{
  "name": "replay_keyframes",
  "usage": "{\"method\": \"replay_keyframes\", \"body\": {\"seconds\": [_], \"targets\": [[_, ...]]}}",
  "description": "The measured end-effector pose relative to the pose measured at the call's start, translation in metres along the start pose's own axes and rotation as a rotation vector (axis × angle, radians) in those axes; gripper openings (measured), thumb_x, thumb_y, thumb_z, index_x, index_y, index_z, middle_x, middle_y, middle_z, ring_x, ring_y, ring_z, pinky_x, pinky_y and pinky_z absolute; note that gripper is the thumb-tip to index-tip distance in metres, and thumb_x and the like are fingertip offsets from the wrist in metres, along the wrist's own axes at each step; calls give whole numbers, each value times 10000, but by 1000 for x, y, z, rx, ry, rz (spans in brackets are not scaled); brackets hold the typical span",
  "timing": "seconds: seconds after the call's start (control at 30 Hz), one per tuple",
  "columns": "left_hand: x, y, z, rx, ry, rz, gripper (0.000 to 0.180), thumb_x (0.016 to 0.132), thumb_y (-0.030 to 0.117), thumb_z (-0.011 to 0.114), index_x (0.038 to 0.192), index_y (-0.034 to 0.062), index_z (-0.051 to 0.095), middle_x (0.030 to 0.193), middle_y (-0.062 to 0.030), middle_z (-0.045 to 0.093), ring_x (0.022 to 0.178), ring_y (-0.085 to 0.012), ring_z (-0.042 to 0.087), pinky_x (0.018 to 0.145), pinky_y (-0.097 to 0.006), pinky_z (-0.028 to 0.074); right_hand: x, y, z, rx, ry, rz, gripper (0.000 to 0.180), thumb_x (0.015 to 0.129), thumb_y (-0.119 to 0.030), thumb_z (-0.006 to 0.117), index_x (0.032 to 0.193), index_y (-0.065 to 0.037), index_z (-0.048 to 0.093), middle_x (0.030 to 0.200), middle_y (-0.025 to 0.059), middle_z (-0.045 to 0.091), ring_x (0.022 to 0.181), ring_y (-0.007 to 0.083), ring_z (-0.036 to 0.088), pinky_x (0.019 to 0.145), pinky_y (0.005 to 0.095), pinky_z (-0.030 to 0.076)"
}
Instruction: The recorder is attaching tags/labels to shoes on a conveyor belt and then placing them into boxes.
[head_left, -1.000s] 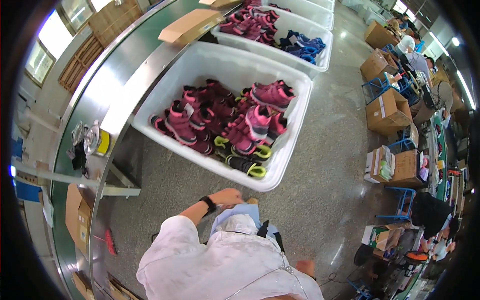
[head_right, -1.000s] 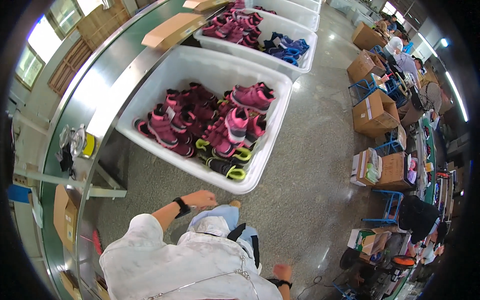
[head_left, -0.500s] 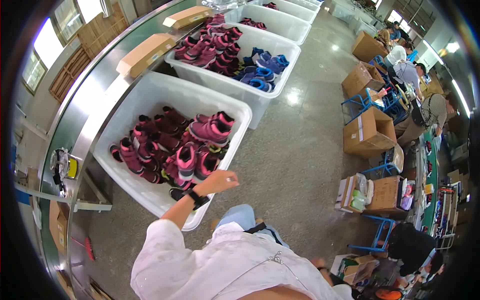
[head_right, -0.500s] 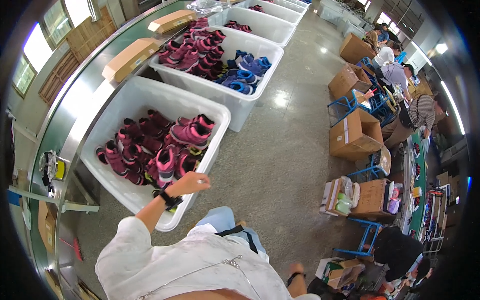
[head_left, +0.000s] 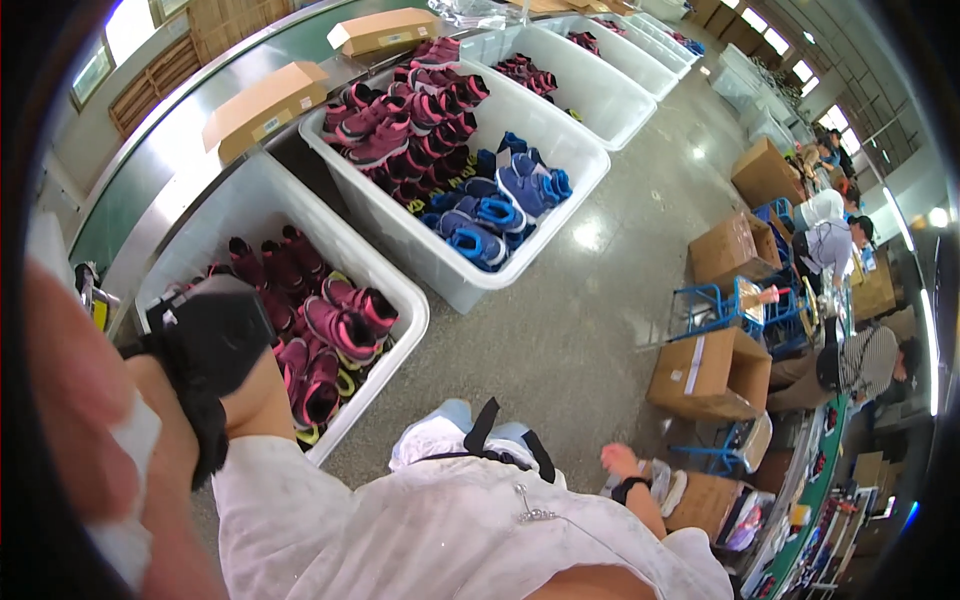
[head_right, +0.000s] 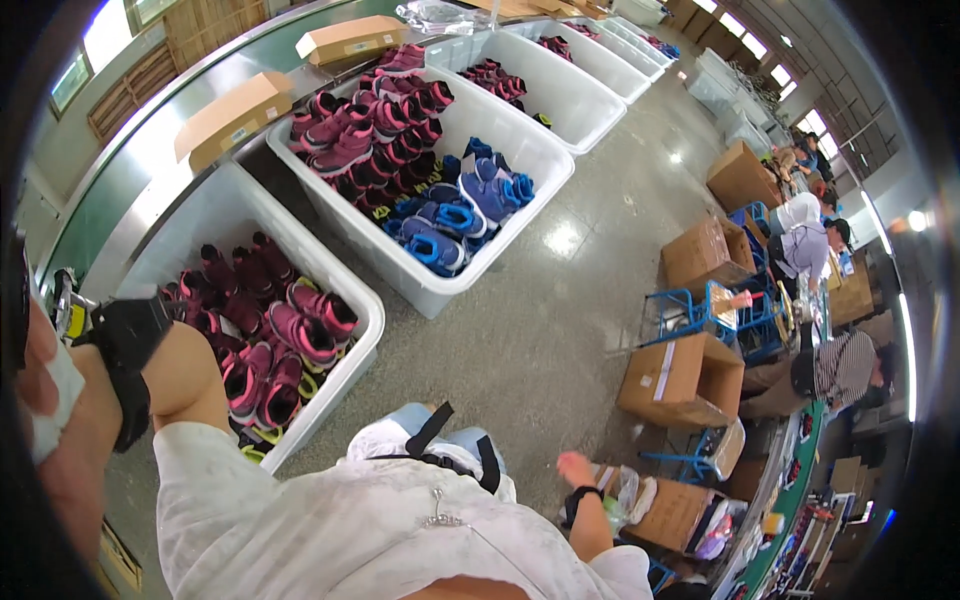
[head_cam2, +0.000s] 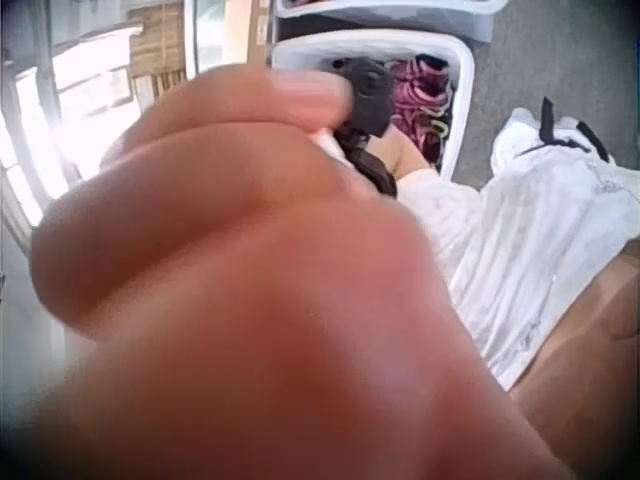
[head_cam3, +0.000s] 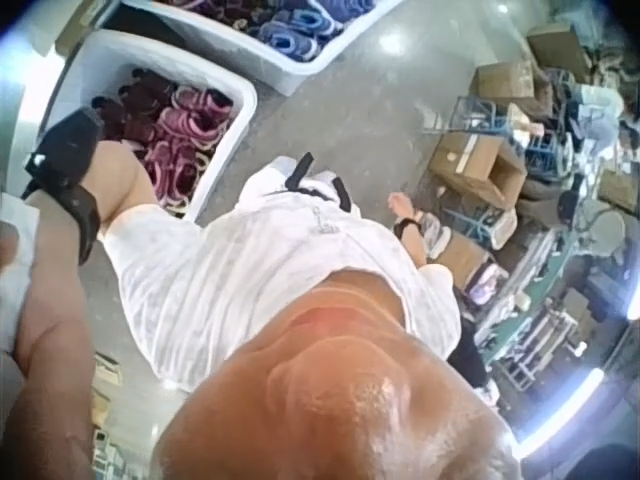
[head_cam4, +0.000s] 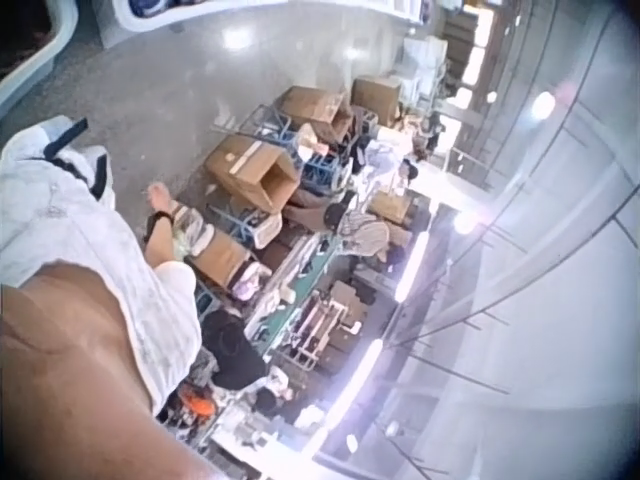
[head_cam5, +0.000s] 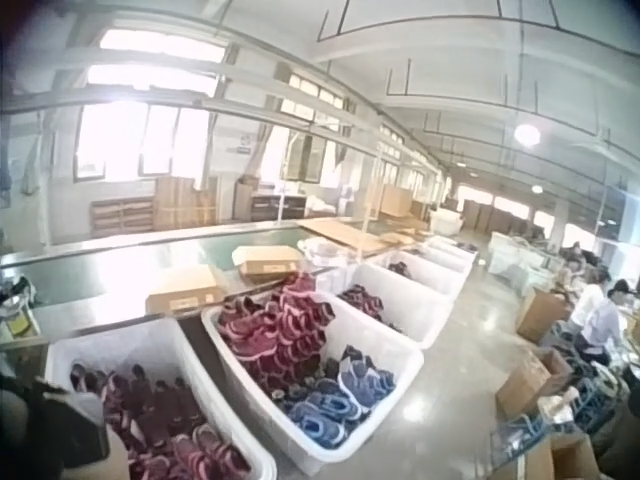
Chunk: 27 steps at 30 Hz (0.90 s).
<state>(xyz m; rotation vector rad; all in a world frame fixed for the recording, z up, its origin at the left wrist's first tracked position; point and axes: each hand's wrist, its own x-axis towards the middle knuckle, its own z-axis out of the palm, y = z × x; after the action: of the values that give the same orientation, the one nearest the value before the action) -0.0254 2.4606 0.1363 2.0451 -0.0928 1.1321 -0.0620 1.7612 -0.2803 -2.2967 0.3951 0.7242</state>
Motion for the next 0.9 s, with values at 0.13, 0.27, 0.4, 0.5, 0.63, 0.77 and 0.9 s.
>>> {"method": "replay_keyframes", "body": {"seconds": [0.13,0.27,0.4,0.5,0.63,0.77,0.9], "targets": [[44,-33,22,14,-47,175,182,803,136,578,941,24,619,830,-74,624,702,-170,601,613,-283,484,24,18,-30,-302,-538,-124,275,837,-256,484,832,-59,676,842,132,674,797,267,655,677,392,506],[92,-42,128,32,-40,342,208,821,165,554,952,13,607,836,-84,616,691,-177,594,595,-284,479,113,116,-70,-838,-515,-376,449,839,-407,431,1080,-95,645,1171,180,576,1109,316,550,901,434,445],[114,27,197,162,-24,428,238,839,194,531,963,1,596,842,-94,608,679,-184,588,577,-284,474,268,-7,-239,-1264,-915,-306,398,823,-373,428,917,-47,635,1023,190,622,941,320,573,726,457,458],[168,18,235,271,-52,557,263,852,215,513,971,-7,588,846,-101,602,670,-189,583,563,-284,470,441,-169,-333,-1002,-199,-337,195,769,-231,570,867,-91,663,861,127,657,800,277,635,699,418,505],[248,12,337,316,-80,636,298,870,244,490,982,-18,577,851,-111,594,658,-196,577,545,-285,465,576,-427,-483,-916,294,-592,204,821,-185,537,934,-39,622,891,171,640,810,345,614,714,430,484],[280,-149,377,613,403,70,226,846,164,634,1040,47,642,752,6,565,662,-67,519,579,-208,412,600,-703,-509,-734,365,-1115,183,836,-168,556,930,-16,596,832,168,637,792,331,613,686,400,475],[224,-354,242,-526,923,-510,153,834,176,603,840,23,607,697,-21,566,587,-138,549,562,-298,460,589,-890,-437,-744,150,-1360,196,814,-158,578,967,-38,602,828,145,648,811,310,623,726,381,484]]}}
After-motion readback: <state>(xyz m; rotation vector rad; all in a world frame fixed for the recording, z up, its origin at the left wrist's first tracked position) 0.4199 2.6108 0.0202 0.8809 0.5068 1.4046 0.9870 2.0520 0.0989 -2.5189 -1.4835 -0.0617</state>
